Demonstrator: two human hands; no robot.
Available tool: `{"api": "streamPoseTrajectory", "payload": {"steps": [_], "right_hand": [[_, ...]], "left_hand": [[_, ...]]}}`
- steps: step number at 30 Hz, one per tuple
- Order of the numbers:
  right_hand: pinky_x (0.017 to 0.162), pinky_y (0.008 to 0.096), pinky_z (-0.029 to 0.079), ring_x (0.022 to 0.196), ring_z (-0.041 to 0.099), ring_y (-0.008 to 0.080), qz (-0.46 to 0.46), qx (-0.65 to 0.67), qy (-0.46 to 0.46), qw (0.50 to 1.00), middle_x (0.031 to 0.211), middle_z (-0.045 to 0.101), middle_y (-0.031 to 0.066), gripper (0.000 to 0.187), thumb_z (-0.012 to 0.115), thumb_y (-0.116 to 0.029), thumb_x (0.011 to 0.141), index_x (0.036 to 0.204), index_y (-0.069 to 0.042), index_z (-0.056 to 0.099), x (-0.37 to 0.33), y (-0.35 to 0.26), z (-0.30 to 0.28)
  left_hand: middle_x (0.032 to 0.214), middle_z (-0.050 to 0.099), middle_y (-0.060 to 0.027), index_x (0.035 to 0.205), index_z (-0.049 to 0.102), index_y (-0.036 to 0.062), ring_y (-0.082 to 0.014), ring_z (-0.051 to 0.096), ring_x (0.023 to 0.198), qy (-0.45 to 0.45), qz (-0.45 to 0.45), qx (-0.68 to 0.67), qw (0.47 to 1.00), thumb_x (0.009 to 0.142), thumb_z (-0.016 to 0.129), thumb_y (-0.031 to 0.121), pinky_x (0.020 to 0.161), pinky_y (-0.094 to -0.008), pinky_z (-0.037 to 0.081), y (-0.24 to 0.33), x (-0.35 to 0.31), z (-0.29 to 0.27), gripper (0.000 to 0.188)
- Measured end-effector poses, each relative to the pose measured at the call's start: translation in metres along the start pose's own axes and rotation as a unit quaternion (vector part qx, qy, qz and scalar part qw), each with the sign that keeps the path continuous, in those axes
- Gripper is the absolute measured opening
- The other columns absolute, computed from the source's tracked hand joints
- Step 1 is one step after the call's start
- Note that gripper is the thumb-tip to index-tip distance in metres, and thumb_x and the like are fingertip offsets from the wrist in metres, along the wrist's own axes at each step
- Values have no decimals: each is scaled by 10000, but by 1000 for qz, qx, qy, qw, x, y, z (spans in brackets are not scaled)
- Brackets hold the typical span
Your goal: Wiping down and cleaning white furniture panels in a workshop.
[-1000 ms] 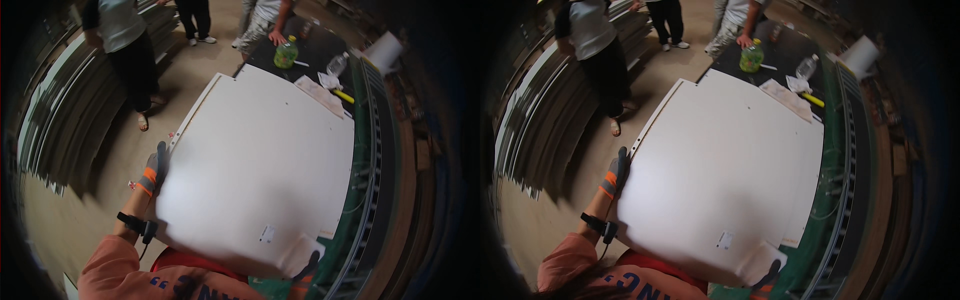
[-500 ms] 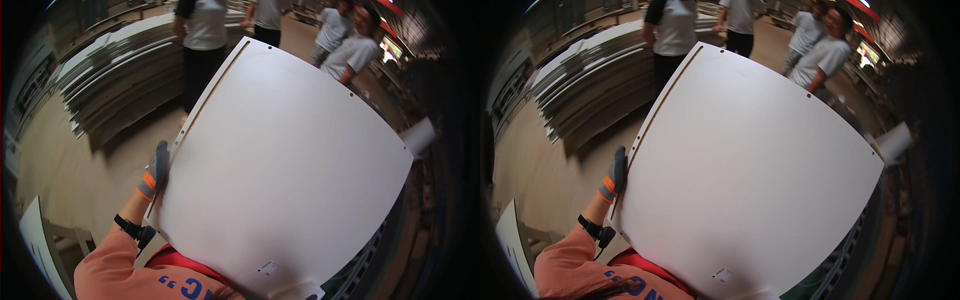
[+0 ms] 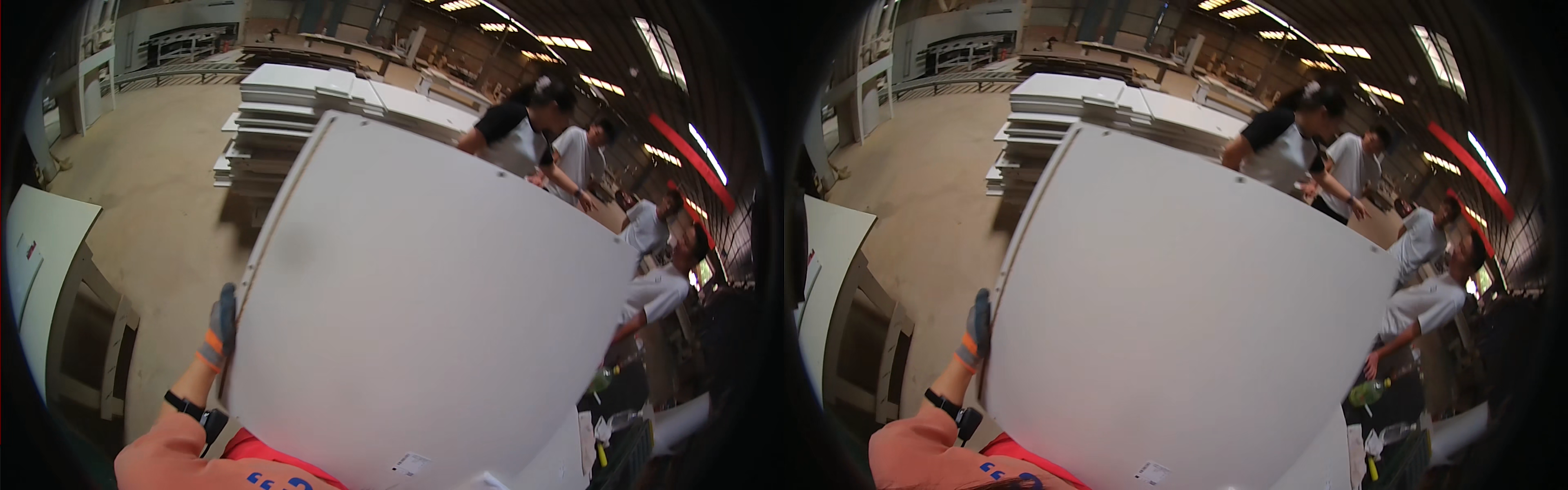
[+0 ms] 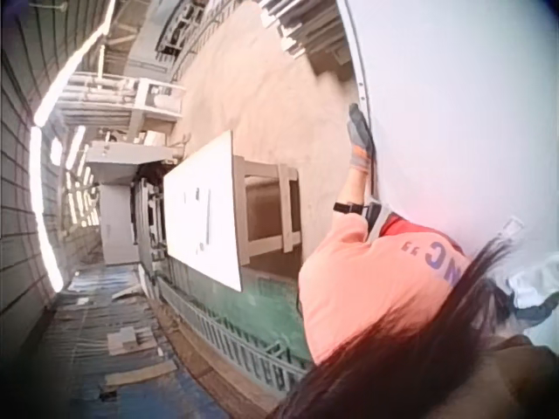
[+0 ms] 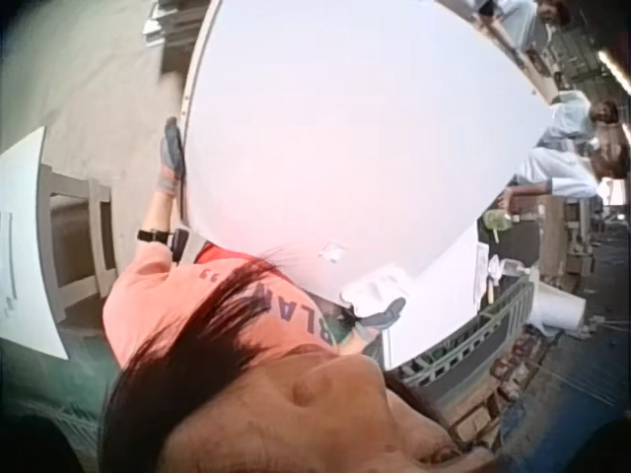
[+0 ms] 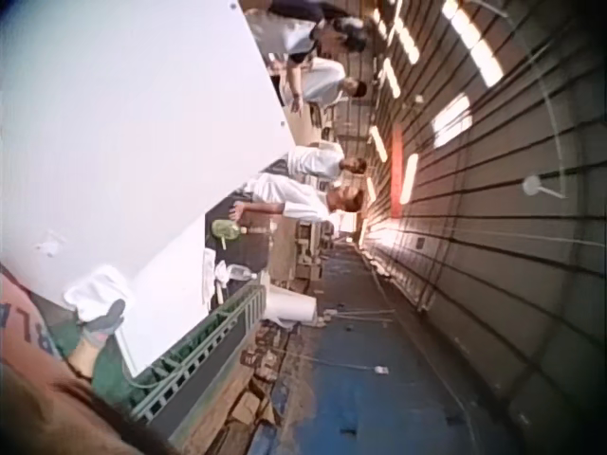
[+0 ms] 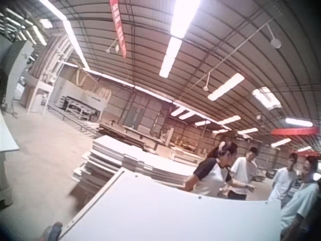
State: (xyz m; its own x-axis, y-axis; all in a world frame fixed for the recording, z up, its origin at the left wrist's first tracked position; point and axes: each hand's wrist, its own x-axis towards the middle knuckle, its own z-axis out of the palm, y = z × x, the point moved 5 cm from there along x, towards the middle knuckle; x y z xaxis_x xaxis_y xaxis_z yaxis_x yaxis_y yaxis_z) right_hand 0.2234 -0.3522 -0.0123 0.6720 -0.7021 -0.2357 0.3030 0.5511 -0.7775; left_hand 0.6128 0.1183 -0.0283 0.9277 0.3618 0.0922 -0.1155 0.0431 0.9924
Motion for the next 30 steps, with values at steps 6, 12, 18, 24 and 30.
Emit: {"api": "streamPoseTrajectory", "payload": {"steps": [6, 12, 18, 24, 30], "right_hand": [[727, 409, 562, 827, 650, 261, -72, -179, -40, 980, 1022, 656, 147, 381, 497, -320, 994, 1158, 14, 581, 80, 62, 139], [930, 387, 502, 1118, 603, 292, 100, -327, -123, 932, 1258, 598, 167, 649, 484, -509, 971, 1338, 27, 489, 126, 153, 270], [929, 387, 508, 1102, 610, 284, 95, -275, -192, 937, 1241, 607, 162, 626, 491, -487, 973, 1322, 33, 496, 173, 203, 334], [929, 386, 513, 1087, 617, 276, 83, -239, -239, 938, 1224, 616, 157, 604, 497, -466, 975, 1307, 38, 504, 255, 235, 390], [929, 385, 518, 1071, 624, 268, 66, -192, -272, 941, 1206, 625, 151, 581, 504, -445, 977, 1291, 44, 511, 378, 253, 450]], "left_hand": [[930, 626, -37, 1063, 642, 11, -121, 566, 830, 86, -68, -62, 992, 1012, 392, 527, 742, -287, 491, 15, 41, -132, 575], [1111, 639, -92, 1239, 586, 3, -165, 612, 998, 143, 39, -18, 989, 1000, 380, 556, 867, -291, 503, 78, 22, -199, 637], [1092, 628, -59, 1272, 560, 24, -146, 585, 972, 172, -6, -41, 984, 1026, 325, 521, 856, -276, 484, 26, 53, -257, 603], [967, 610, -41, 1108, 585, 35, -127, 564, 862, 202, 87, 78, 972, 1014, 343, 546, 763, -272, 479, 65, 130, -175, 573], [688, 509, 16, 786, 554, 71, -96, 488, 657, 125, 27, -14, 992, 1012, 345, 560, 616, -279, 437, 39, 275, -113, 577]]}}
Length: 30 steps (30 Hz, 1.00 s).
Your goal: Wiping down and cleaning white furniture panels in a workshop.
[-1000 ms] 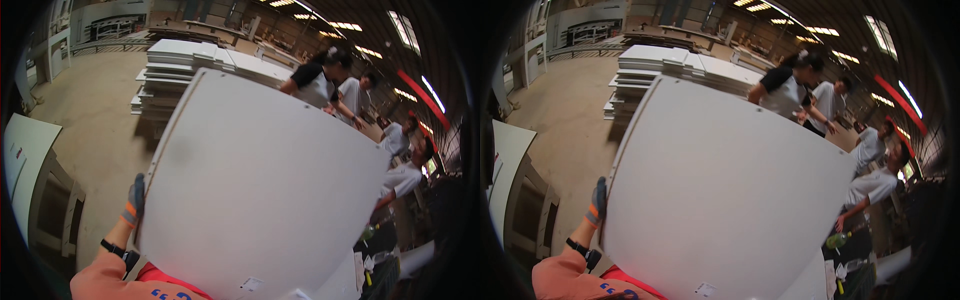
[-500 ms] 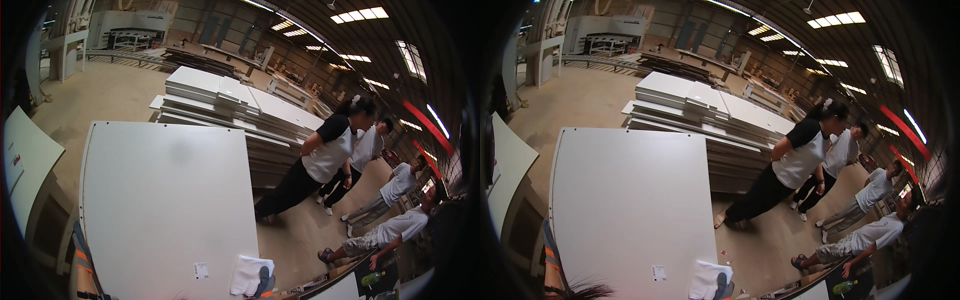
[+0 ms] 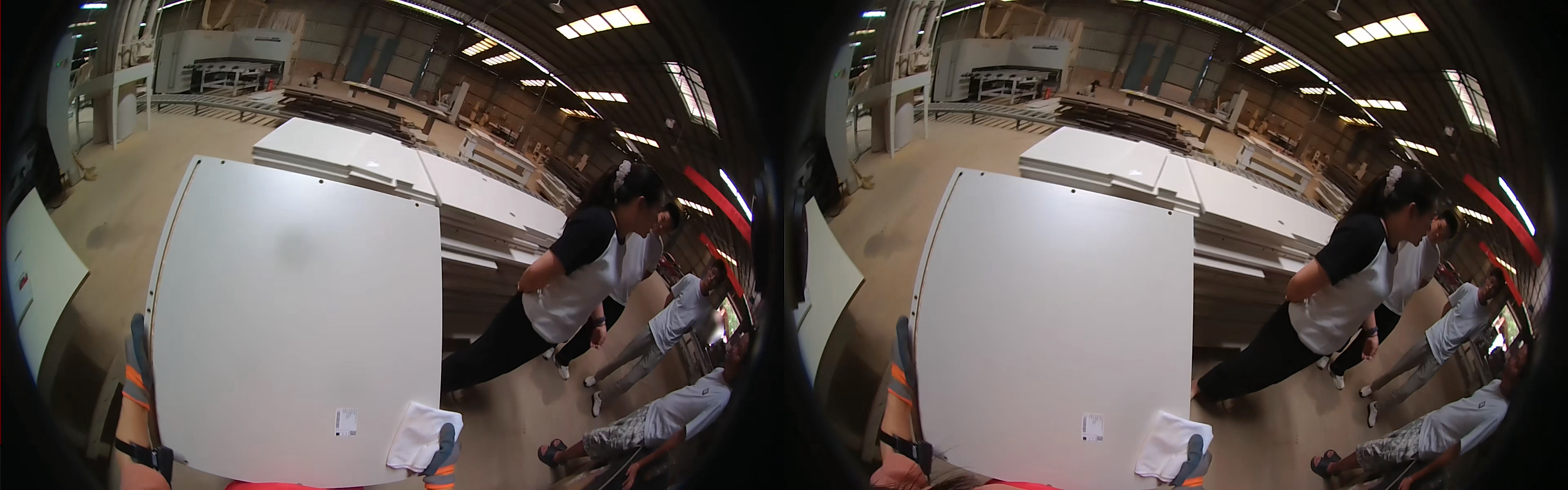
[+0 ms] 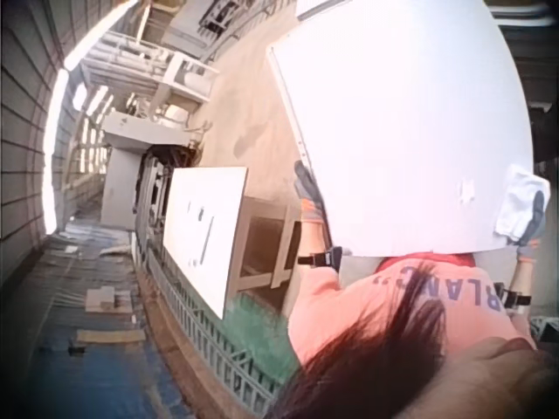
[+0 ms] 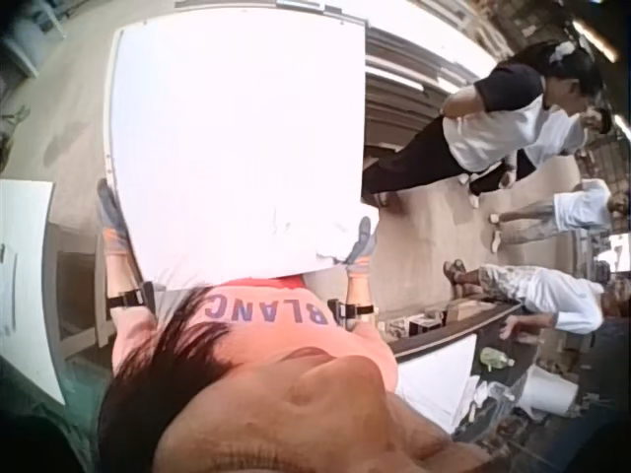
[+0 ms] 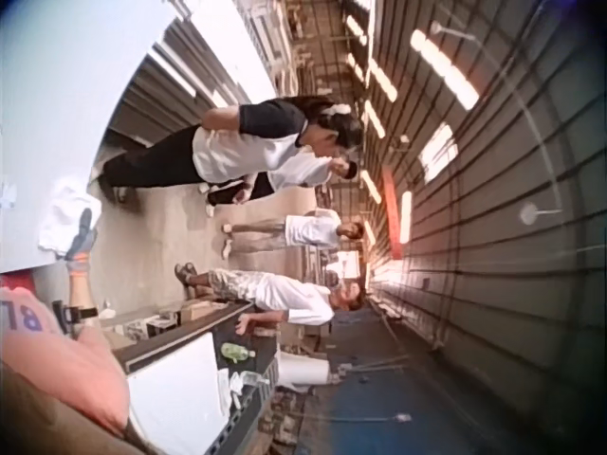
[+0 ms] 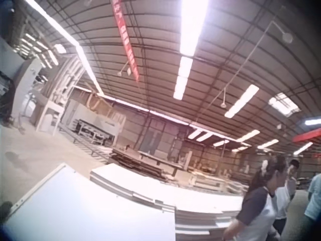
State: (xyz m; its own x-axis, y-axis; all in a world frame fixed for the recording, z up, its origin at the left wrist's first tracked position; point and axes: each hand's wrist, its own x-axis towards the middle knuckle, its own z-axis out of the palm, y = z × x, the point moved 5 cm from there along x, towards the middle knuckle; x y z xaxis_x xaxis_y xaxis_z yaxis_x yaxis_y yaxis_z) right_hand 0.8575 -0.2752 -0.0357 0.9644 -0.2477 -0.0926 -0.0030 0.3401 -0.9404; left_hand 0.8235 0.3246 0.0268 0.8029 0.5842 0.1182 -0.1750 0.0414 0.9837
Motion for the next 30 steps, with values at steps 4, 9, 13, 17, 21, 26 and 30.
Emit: {"api": "streamPoseTrajectory", "payload": {"steps": [4, 9, 13, 17, 21, 26, 30], "right_hand": [[914, 373, 517, 1053, 621, 263, -15, 24, 4, 1000, 1201, 613, 156, 569, 517, -439, 975, 1300, 27, 494, 95, -36, -10], [946, 390, 510, 1089, 626, 282, -14, 79, 15, 997, 1234, 620, 163, 534, 508, -397, 976, 1276, 45, 521, 201, -113, 5], [951, 360, 507, 1099, 620, 265, -32, 72, -30, 996, 1228, 620, 156, 527, 528, -384, 972, 1285, 40, 514, 291, -177, 35], [894, 338, 541, 1020, 651, 251, -109, 106, 11, 988, 1196, 623, 162, 560, 547, -403, 965, 1275, 62, 502, 380, -218, 35], [874, 354, 557, 1015, 656, 261, -72, 136, -5, 988, 1194, 625, 170, 566, 543, -410, 964, 1275, 62, 507, 479, -237, 31], [830, 348, 572, 948, 678, 262, -88, 29, 43, 995, 1111, 659, 176, 591, 554, -436, 954, 1210, 96, 552, 548, -267, 57], [923, 408, 538, 1047, 650, 302, -94, 43, 58, 993, 1218, 628, 167, 542, 580, -372, 943, 1289, 41, 518, 598, -286, 5]], "left_hand": [[618, 466, 56, 714, 544, 81, -78, 446, 597, -37, 49, 111, 992, 1028, 353, 495, 566, -286, 401, 72, 69, 128, 553], [760, 579, 32, 897, 649, 63, -73, 498, 693, -129, 104, 69, 984, 1023, 409, 436, 637, -263, 433, 143, 166, 290, 461], [852, 609, 17, 972, 650, 58, -79, 533, 760, -187, 170, 184, 950, 1015, 436, 435, 685, -253, 451, 161, 266, 342, 435], [891, 633, -6, 1016, 649, 56, -105, 564, 801, -268, 60, 57, 960, 985, 488, 474, 718, -272, 470, 123, 363, 459, 449], [943, 645, -42, 1060, 633, 60, -139, 585, 828, -295, 39, 61, 953, 952, 525, 517, 764, -315, 493, 125, 408, 537, 482], [1038, 658, -132, 1130, 606, -6, -219, 624, 893, -284, -29, 157, 945, 970, 459, 486, 813, -369, 514, 113, 484, 598, 538], [952, 669, -157, 1066, 615, -27, -241, 653, 796, -305, -112, 129, 937, 973, 461, 407, 730, -376, 540, 101, 516, 693, 470]]}}
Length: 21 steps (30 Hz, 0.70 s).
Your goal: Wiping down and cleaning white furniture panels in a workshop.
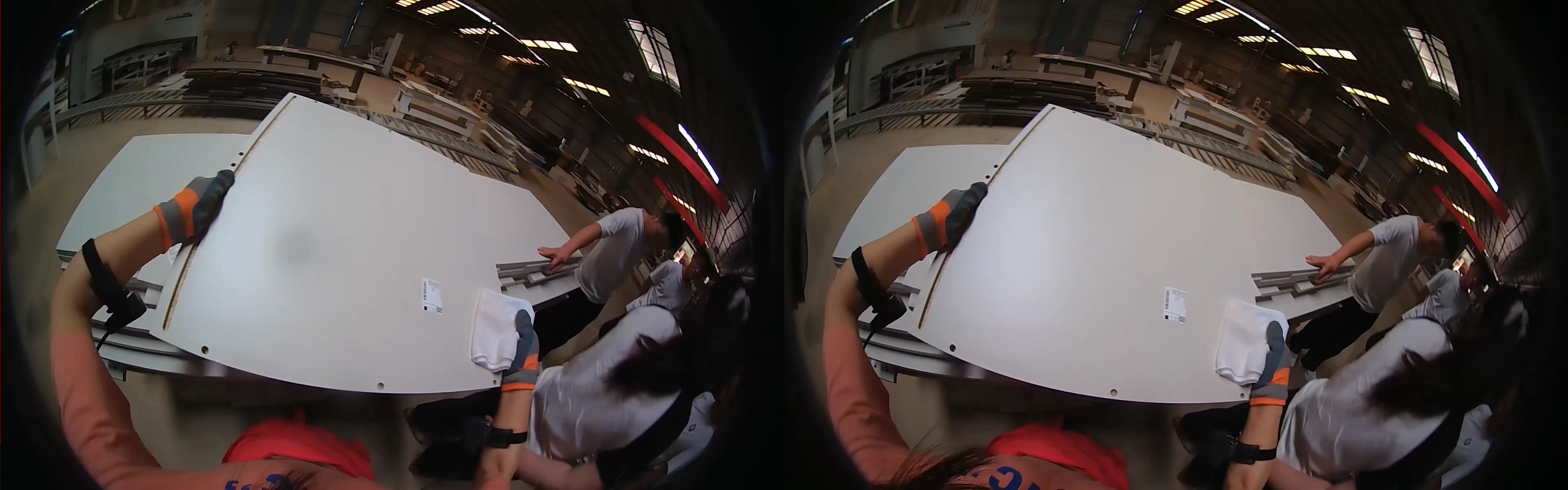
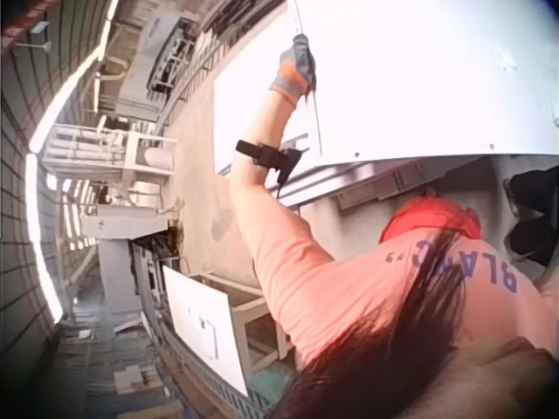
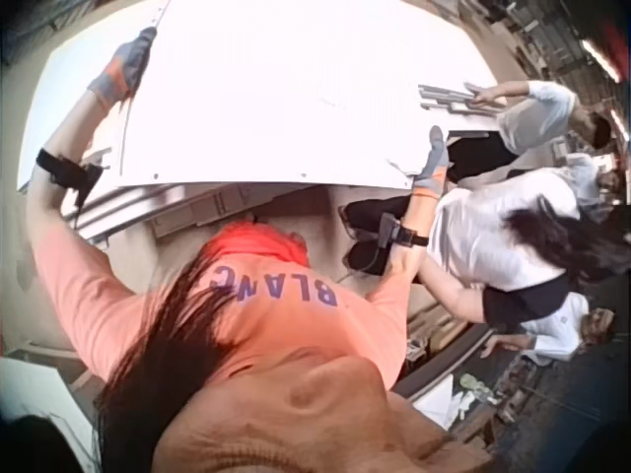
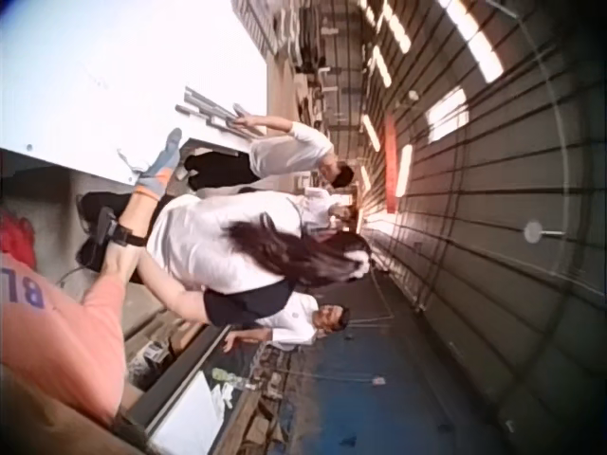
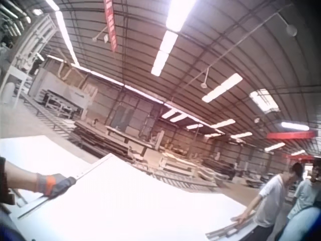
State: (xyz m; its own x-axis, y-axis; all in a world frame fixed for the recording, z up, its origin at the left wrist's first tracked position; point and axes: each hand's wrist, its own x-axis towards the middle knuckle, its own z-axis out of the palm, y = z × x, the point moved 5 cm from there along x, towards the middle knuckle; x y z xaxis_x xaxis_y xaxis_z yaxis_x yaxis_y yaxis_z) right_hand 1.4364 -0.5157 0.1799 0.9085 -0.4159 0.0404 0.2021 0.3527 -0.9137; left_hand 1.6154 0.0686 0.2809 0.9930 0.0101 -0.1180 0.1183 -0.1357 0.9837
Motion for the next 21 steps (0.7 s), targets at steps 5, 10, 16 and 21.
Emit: {"api": "streamPoseTrajectory", "payload": {"steps": [5, 10, 16, 21], "right_hand": [[932, 400, 530, 1058, 643, 297, 23, -60, -7, 998, 1208, 631, 168, 559, 577, -389, 944, 1282, 52, 521, 59, -23, 8], [918, 407, 533, 1046, 646, 308, 16, -157, -10, 987, 1198, 632, 178, 540, 590, -356, 922, 1268, 55, 535, 93, -51, 11], [903, 385, 530, 1047, 637, 285, 80, -97, -57, 990, 1180, 628, 158, 552, 571, -410, 943, 1260, 39, 528, 173, -32, -42], [885, 376, 536, 1001, 654, 261, 48, -146, -62, 986, 1145, 645, 143, 566, 590, -430, 933, 1244, 40, 541, 193, -27, -22]], "left_hand": [[920, 685, -127, 1054, 642, -17, -214, 659, 758, 5, -68, -7, 998, 996, 399, 466, 727, -346, 533, -29, 81, 28, 543], [884, 666, -156, 1071, 573, -28, -253, 651, 747, -101, 15, 157, 982, 972, 448, 356, 686, -378, 532, -52, 128, 58, 416], [855, 643, -208, 1207, 463, -75, -339, 657, 751, -76, 133, 382, 912, 894, 557, 188, 662, -413, 533, -82, 144, 89, 419], [853, 636, -233, 1296, 322, -130, -384, 660, 783, -85, 219, 533, 813, 757, 635, 26, 648, -408, 536, -95, 132, 89, 642]]}}
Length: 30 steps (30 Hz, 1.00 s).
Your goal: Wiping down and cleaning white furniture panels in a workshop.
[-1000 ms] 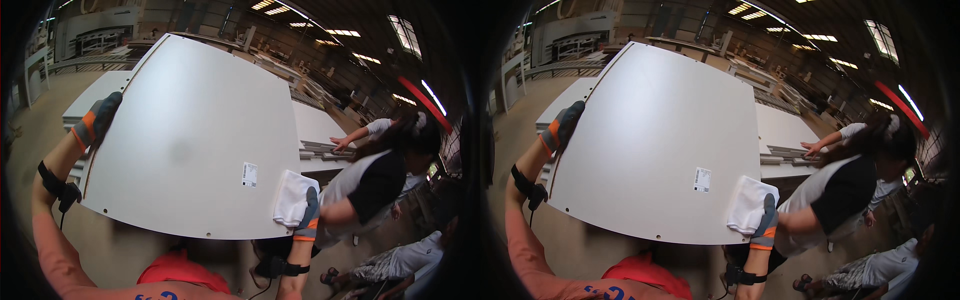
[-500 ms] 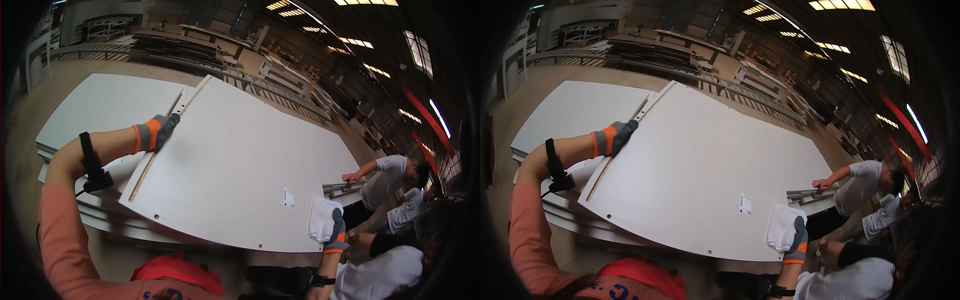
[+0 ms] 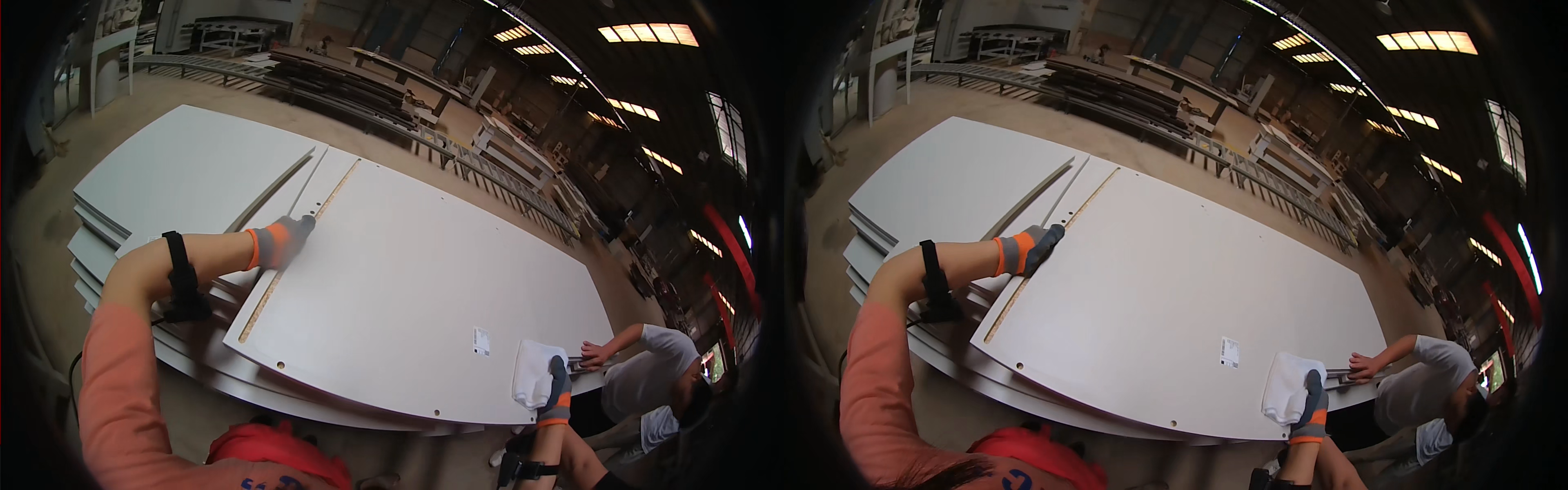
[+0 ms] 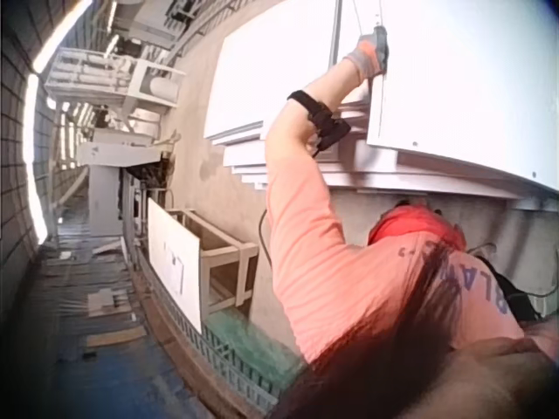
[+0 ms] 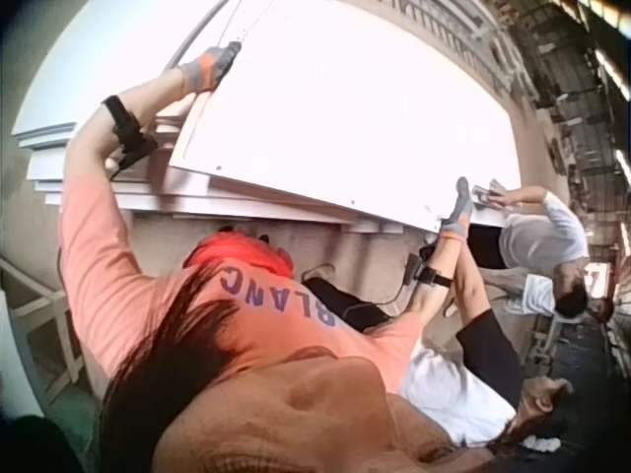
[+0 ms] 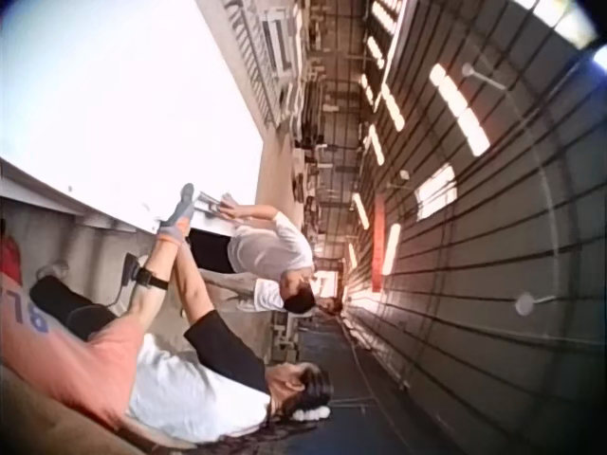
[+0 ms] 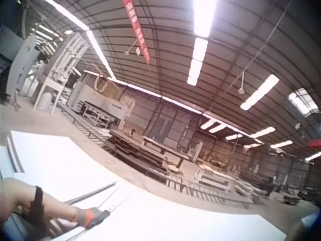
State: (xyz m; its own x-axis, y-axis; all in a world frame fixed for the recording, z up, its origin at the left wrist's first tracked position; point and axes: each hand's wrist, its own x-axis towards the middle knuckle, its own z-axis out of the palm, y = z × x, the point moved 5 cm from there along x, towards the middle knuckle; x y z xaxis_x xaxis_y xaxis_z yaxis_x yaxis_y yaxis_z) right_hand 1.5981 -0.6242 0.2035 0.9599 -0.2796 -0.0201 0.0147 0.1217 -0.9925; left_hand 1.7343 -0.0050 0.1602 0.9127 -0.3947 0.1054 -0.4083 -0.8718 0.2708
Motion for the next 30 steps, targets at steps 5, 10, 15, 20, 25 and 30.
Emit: {"api": "streamPoseTrajectory", "payload": {"steps": [5, 10, 15, 20, 25, 30], "right_hand": [[867, 357, 534, 996, 655, 260, 20, -24, -4, 999, 1132, 657, 137, 582, 603, -451, 921, 1238, 34, 554, 57, 8, -7], [772, 334, 500, 862, 602, 194, -46, -305, 189, 933, 939, 631, 109, 546, 603, -488, 917, 1117, 19, 631, 92, -23, -66], [771, 299, 504, 892, 615, 164, -173, -171, 97, 965, 965, 650, 110, 518, 570, -455, 949, 1136, 25, 622, -11, -167, 26], [886, 318, 500, 1048, 613, 205, -228, 8, 71, 971, 1198, 614, 109, 525, 550, -377, 977, 1324, 11, 486, -142, -122, 88], [979, 366, 473, 1127, 591, 237, -27, 252, 126, 959, 1276, 590, 120, 567, 573, -354, 970, 1390, 4, 439, -256, 78, 133], [1019, 380, 432, 1192, 553, 265, 153, 389, 61, 906, 1333, 550, 137, 623, 442, -457, 996, 1404, 13, 426, -389, 173, 238]], "left_hand": [[589, 449, -135, 710, 501, -30, -259, 387, 598, 13, -187, -182, 965, 1005, 212, 498, 607, -431, 402, 4, 19, -16, 670], [652, 628, -196, 803, 655, 11, -333, 655, 636, 65, -258, -34, 963, 980, 370, 518, 700, -454, 508, 28, 33, -75, 608], [613, 581, -93, 856, 646, 45, -204, 605, 556, 175, -188, -23, 966, 994, 381, 558, 644, -368, 520, 61, 35, -188, 593], [539, 492, -23, 760, 554, 22, -103, 515, 480, 122, -5, -202, 972, 983, 503, 495, 466, -270, 451, 155, 55, -154, 526], [596, 559, -51, 801, 602, 7, -117, 569, 528, -73, 164, -227, 957, 994, 490, 467, 520, -285, 497, 241, 18, -118, 511], [758, 674, -133, 962, 677, 37, -251, 663, 728, -266, 436, -53, 858, 978, 476, 470, 759, -369, 527, 335, -86, -72, 478]]}}
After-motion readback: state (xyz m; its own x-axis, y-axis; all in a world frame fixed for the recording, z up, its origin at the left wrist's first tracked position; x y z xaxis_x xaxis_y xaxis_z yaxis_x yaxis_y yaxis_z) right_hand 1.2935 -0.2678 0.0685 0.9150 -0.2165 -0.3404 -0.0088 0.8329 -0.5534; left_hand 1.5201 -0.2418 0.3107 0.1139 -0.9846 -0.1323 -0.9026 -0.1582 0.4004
